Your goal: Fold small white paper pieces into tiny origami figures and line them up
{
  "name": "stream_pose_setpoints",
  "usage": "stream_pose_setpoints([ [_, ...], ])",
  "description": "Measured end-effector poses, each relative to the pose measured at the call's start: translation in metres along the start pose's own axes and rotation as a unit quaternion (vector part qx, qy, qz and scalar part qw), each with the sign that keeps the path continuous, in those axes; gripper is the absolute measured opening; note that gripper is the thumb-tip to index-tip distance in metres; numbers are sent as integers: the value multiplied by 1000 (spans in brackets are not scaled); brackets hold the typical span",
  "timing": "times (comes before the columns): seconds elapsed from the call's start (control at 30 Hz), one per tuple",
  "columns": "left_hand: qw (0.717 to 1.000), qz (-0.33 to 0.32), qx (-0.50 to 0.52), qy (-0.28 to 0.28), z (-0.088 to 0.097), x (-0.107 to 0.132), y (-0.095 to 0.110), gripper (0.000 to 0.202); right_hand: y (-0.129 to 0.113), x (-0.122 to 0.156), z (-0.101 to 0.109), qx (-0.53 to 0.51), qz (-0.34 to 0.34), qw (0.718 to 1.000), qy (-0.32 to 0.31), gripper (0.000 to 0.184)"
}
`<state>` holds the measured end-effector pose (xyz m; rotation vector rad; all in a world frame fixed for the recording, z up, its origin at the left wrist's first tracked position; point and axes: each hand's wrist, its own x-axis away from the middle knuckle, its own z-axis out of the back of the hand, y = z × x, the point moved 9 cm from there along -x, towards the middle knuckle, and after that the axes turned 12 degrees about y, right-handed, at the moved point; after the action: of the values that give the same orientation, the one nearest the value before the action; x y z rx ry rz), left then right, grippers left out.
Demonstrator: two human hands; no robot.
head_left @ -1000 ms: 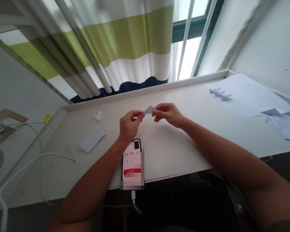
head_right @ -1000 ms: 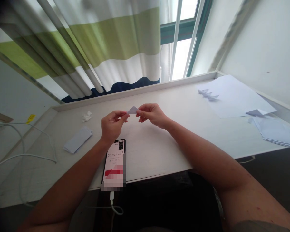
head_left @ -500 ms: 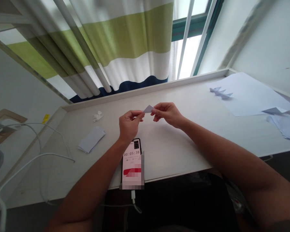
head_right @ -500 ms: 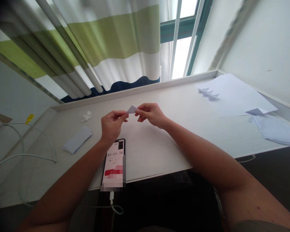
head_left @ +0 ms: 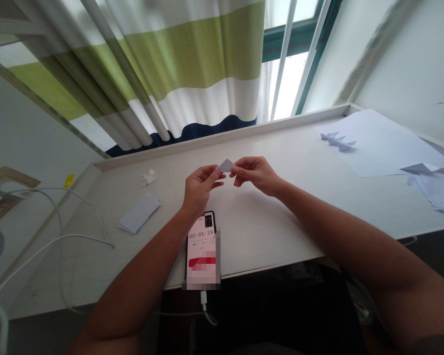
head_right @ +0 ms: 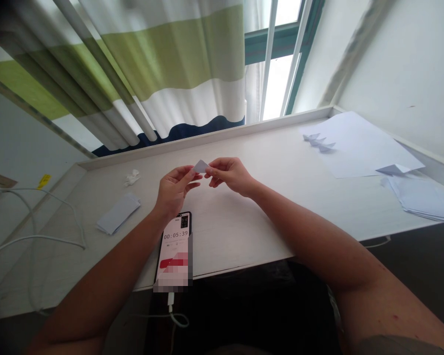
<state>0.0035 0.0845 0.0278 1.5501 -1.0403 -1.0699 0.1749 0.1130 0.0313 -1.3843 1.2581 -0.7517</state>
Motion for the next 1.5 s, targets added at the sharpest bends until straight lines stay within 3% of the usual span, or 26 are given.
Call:
stream_pose_setpoints([
  [0.23,999,27,33,7,2,-3,-4,34,3,0,1,4,-13,1000,1,47],
  [0.53,992,-118,-46,15,2,6,24,22,8,-1,2,15,-23,1000,-4,47],
  [0.67,988,-133,-76,12,4,7,28,23,7,-2,4,15,-23,1000,-2,49],
  [0.87,992,-92,-81,-29,4,1,23,28,6,-3,6,10,-26,1000,7,49],
  [1.2,996,29,-78,-15,9,-1,13,53,6,-2,3,23,-14,1000,-11,47],
  [1.37,983,111,-111,-92,2,4,-4,44,5,-2,1,22,0,999,-26,46],
  [1.5,977,120,-111,-134,-3,5,-8,39,4,-3,1,25,7,999,-28,47],
])
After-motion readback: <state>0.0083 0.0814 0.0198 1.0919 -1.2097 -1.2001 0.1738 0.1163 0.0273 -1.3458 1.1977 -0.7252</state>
